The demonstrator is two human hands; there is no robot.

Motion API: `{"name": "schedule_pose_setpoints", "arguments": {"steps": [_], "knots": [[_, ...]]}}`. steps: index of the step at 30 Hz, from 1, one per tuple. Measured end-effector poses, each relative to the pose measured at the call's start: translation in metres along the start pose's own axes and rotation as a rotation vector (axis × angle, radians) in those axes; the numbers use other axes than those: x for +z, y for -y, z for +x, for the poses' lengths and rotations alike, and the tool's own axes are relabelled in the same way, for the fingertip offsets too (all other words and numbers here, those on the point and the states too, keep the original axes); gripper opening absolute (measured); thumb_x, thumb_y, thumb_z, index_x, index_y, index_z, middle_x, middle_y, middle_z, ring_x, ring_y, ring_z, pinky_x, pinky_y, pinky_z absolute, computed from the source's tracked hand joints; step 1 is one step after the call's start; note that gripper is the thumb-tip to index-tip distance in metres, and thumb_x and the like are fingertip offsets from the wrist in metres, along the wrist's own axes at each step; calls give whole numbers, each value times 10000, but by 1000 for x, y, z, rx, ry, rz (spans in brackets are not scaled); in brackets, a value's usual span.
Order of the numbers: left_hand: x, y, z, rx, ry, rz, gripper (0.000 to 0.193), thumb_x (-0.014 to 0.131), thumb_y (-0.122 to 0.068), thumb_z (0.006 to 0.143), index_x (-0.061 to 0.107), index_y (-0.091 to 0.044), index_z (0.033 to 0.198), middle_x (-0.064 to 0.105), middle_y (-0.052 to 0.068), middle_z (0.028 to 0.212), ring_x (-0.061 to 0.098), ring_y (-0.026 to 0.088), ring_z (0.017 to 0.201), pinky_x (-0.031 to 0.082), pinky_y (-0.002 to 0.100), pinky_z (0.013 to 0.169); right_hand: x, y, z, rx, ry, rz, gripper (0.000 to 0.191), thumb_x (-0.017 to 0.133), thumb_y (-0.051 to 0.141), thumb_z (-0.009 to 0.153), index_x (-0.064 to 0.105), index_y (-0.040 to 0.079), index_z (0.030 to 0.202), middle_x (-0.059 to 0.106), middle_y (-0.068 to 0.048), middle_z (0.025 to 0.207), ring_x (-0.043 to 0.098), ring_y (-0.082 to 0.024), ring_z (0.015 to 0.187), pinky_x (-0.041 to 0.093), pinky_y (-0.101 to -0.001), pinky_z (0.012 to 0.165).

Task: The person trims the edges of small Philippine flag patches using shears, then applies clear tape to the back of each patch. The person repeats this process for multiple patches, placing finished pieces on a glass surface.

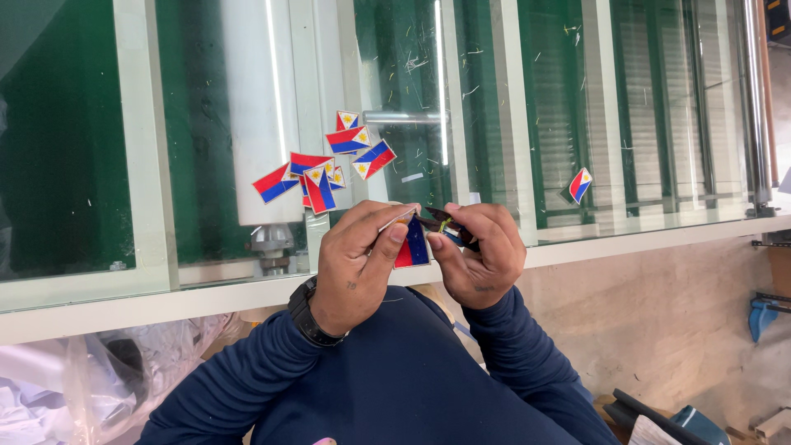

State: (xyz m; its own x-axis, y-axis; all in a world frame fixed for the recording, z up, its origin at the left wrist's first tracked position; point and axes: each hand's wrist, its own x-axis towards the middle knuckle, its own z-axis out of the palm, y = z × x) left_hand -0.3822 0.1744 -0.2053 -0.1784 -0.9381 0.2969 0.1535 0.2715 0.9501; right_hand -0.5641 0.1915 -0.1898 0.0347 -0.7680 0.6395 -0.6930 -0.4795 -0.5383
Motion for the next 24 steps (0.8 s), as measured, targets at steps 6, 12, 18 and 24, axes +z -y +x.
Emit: {"name": "schedule_pose_setpoints", "arguments": {"steps": [6,12,18,24], "knots": [[1,1,0,10,6,-26,259,591,-135,1075,680,7,1272,710,114,1132,707,156,975,570,258,856,0,0,-1,22,7,-24,340,853,181,895,685,-2,1126,680,-92,961,592,-100,722,473,-230,606],[1,2,0,20,14,-10,252,594,-138,1076,685,6,1261,710,118,1147,715,165,999,579,264,870,1,-1,-3,23,-11,-25,348,847,194,902,673,-4,1131,684,-100,977,610,-110,741,484,-237,621],[1,2,-1,41,4,13,247,597,-136,1077,680,11,1257,707,122,1148,715,172,1008,578,274,880,4,-3,-5,20,-3,12,352,831,202,933,650,-3,1154,685,-117,1022,657,-150,834,538,-242,677],[2,6,-1,39,4,10,237,593,-128,1073,679,12,1244,706,123,1144,714,167,998,578,272,872,4,-6,-7,29,5,33,359,833,191,922,644,-7,1154,680,-120,1011,650,-155,821,538,-262,705]]}}
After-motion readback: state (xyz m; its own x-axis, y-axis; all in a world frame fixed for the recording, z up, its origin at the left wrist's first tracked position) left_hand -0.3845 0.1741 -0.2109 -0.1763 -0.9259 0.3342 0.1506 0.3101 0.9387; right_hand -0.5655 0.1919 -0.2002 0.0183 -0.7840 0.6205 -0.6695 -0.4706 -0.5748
